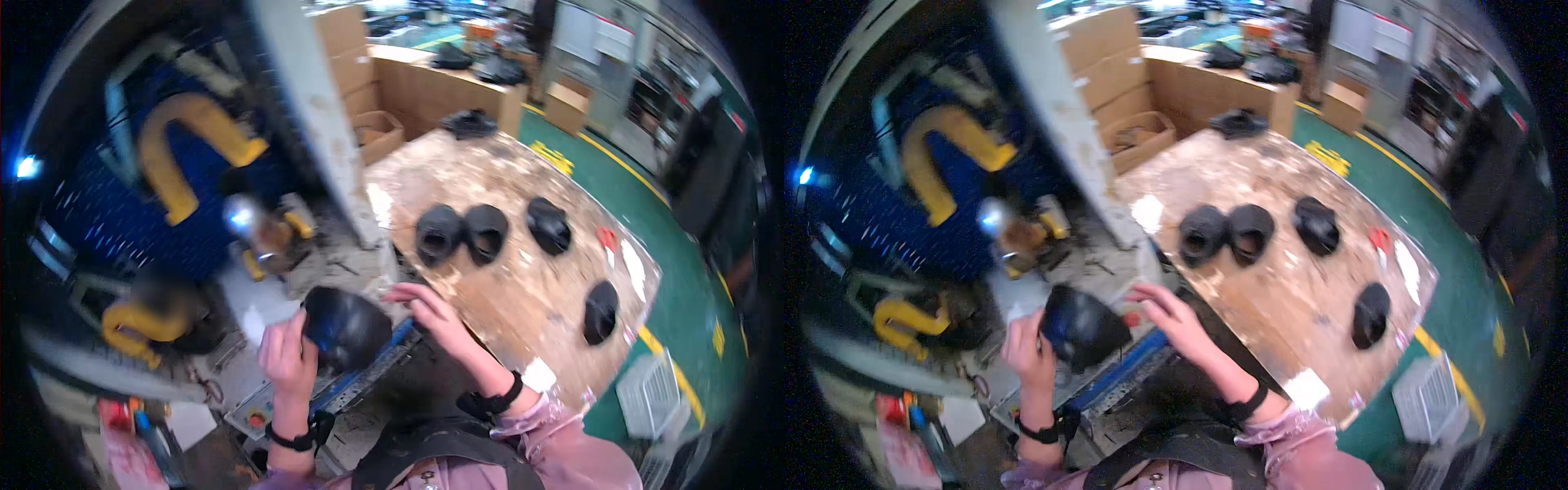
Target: Shaping and inspecting shoe upper components using a industrial lasting machine.
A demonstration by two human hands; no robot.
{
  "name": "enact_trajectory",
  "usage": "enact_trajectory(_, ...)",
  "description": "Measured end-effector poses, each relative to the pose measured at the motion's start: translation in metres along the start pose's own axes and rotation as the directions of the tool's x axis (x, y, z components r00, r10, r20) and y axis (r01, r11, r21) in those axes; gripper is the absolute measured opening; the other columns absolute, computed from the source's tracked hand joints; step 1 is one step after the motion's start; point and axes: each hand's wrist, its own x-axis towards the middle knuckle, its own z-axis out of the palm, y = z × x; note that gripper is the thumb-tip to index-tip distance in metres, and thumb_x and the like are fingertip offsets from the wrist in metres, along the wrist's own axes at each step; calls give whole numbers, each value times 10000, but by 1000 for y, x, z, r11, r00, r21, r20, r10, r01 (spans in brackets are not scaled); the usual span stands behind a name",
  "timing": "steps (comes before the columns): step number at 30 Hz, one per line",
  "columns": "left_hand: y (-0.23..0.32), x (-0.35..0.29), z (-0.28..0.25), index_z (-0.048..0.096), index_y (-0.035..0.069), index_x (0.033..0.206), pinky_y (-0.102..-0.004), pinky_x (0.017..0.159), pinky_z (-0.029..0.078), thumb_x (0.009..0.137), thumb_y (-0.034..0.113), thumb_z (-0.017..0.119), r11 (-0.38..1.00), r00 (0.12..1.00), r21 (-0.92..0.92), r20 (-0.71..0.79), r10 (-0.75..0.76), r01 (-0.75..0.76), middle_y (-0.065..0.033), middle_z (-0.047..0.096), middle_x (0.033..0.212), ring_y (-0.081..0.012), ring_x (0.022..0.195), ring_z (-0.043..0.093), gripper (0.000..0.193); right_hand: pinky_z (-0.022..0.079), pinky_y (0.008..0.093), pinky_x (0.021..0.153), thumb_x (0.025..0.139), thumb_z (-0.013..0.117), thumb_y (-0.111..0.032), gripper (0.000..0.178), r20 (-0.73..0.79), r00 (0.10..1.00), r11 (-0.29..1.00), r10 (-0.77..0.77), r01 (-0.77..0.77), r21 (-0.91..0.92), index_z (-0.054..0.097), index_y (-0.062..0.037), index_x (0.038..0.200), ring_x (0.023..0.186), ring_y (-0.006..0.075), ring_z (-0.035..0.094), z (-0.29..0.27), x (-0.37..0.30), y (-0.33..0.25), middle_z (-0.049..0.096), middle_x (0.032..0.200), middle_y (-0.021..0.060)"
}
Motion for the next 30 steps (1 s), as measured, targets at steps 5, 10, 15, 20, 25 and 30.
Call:
enact_trajectory(5, 57, -31, 30, 636, 27, 1005, -372, 594, 459, 616, -56, 625, 945, 949, -294, 231, 213, -141, -106, 555, 786, -279, 656, 542, 398, 431, 241, 859, 895, 592, -219, 293, 219, 927, 896, 305, -357, 265, 596, -13, 1103, 924, 56, 546, -17, -63, -16, 626, 1017, 8)
enact_trajectory(10, 122, -56, 76, 623, 19, 1021, -337, 702, 468, 803, -4, 581, 744, 872, -596, 487, 37, 302, -114, 593, 890, -247, 781, 582, 224, 429, 201, 744, 849, 649, -192, 240, -306, 909, 958, 282, -248, 143, 631, -30, 1026, 805, 24, 539, -68, -133, -18, 634, 906, -33)
enact_trajectory(15, 225, -57, 117, 578, -4, 1053, -210, 717, 473, 868, 39, 579, -69, 377, -372, 900, 220, 926, -28, 615, 939, -80, 775, 577, 190, 447, 218, 764, 816, 680, -132, 240, -555, 795, 961, 245, -124, 247, 629, -26, 1025, 822, 65, 571, -117, -189, -34, 640, 911, 0)
enact_trajectory(20, 333, -57, 185, 577, 32, 878, -289, 598, 453, 795, 48, 650, 303, 673, -828, 560, 483, 471, -57, 591, 750, -150, 693, 575, 113, 442, 219, 741, 828, 664, -124, 313, -835, 550, 998, 2, -49, -30, 581, -23, 1113, 813, 78, 551, -208, -267, -37, 598, 903, 5)
enact_trajectory(25, 431, -83, 262, 567, 60, 790, -353, 581, 469, 719, 109, 660, 374, 648, -923, 234, 725, -85, -74, 555, 740, -249, 710, 562, 127, 456, 247, 781, 873, 605, -140, 317, -970, 244, 998, 20, -66, 4, 536, -29, 1162, 900, 117, 568, -286, -354, -23, 603, 987, 55)
enact_trajectory(30, 499, -133, 366, 576, 92, 843, -346, 620, 489, 731, 112, 565, 491, 403, -834, 370, 837, -253, -46, 527, 750, -220, 780, 561, 114, 484, 250, 735, 893, 575, -142, 246, -984, 100, 987, 144, -86, 136, 567, -24, 1108, 842, 129, 591, -315, -386, 8, 620, 949, 78)
